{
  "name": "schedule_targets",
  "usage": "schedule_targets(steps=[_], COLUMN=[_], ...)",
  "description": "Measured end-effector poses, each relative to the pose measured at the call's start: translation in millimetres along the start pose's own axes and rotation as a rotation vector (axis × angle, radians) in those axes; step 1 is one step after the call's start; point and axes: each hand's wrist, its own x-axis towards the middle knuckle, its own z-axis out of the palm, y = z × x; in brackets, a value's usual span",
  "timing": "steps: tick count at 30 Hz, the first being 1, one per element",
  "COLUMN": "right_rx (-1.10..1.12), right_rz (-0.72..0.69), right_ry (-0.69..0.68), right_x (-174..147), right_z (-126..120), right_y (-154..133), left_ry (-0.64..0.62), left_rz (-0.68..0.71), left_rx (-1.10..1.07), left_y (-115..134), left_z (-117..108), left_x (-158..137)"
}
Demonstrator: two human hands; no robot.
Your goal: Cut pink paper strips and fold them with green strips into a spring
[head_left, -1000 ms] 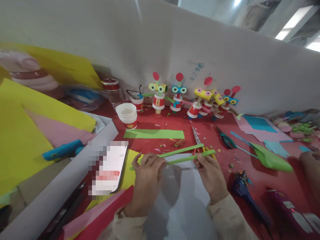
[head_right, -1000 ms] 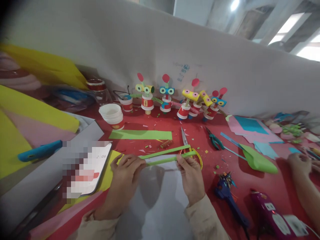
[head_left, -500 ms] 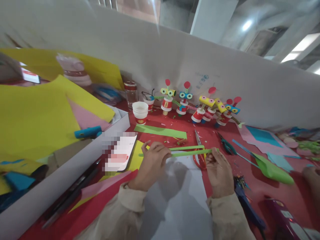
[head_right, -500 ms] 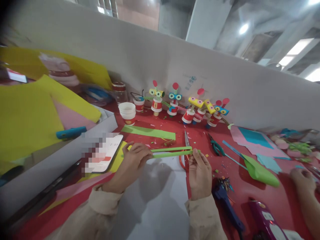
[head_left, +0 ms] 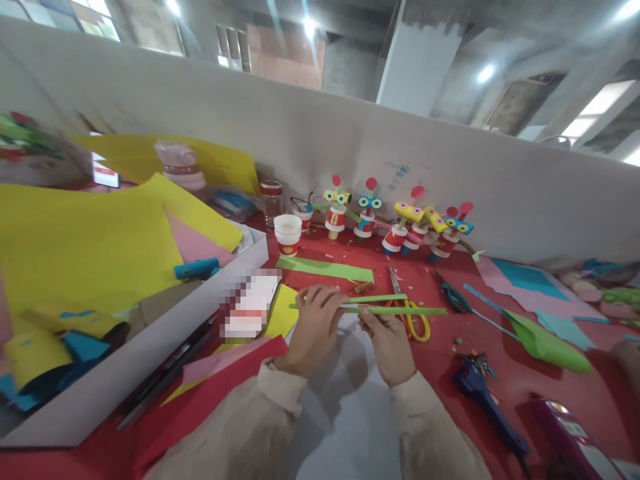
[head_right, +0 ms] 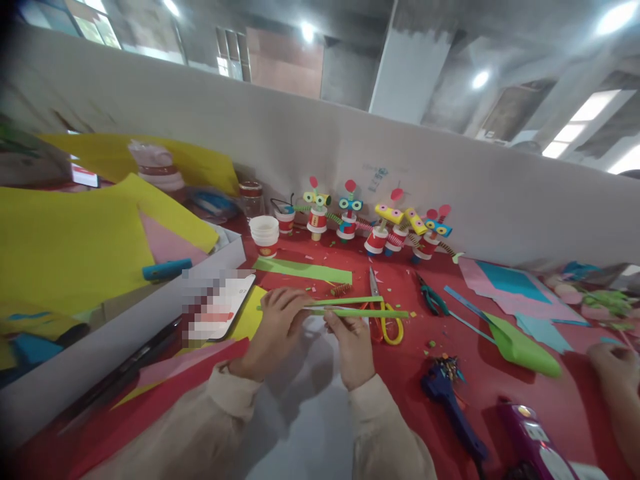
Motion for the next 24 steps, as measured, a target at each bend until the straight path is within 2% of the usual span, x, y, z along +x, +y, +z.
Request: schedule_targets(steps=[2,4,6,7,9,12,15,20,24], right_rx=[0.154,0.292,0.365,0.382,0.392,0.381,0.382,0.416,0.464], right_rz=[0.032,0.076,0.115,0.131,0.150,0.167,0.160,0.106,0.028], right_ry=[0.067,0.097,0.087,0.078,0.061,0.041,0.048,0.198,0.282], right_x=[0.2,-0.3,-1.6,-2.6,-4.9,-8.6,-9.5,3.0,16.3], right_z=[0.0,1.3,4.5,6.6,11.2,16.8,17.6,1.8,-17.8], right_y=[-2.9,-6.5,-8.4,-8.4,-6.7,-2.9,-0.9,-5.7,-14.5], left_ry=[0.071,0.012,-0.089,-0.099,-0.041,0.071,0.114,0.266,0.338], left_rz=[-0.017,-0.092,-0.289,-0.400,-0.574,-0.731,-0.876,-1.055,-1.087], left_rx=[-0.062,-0.237,-0.488,-0.628,-0.912,-1.230,-1.311,-1.266,-1.294], left_y=[7.1,13.7,17.5,18.2,18.0,17.0,15.4,-0.4,-14.7], left_z=[3.4,9.9,18.3,22.3,28.5,30.6,26.7,15.3,9.3], left_x=[-3.8,-6.8,-7.9,-7.6,-6.1,-3.6,-1.8,4.7,9.1])
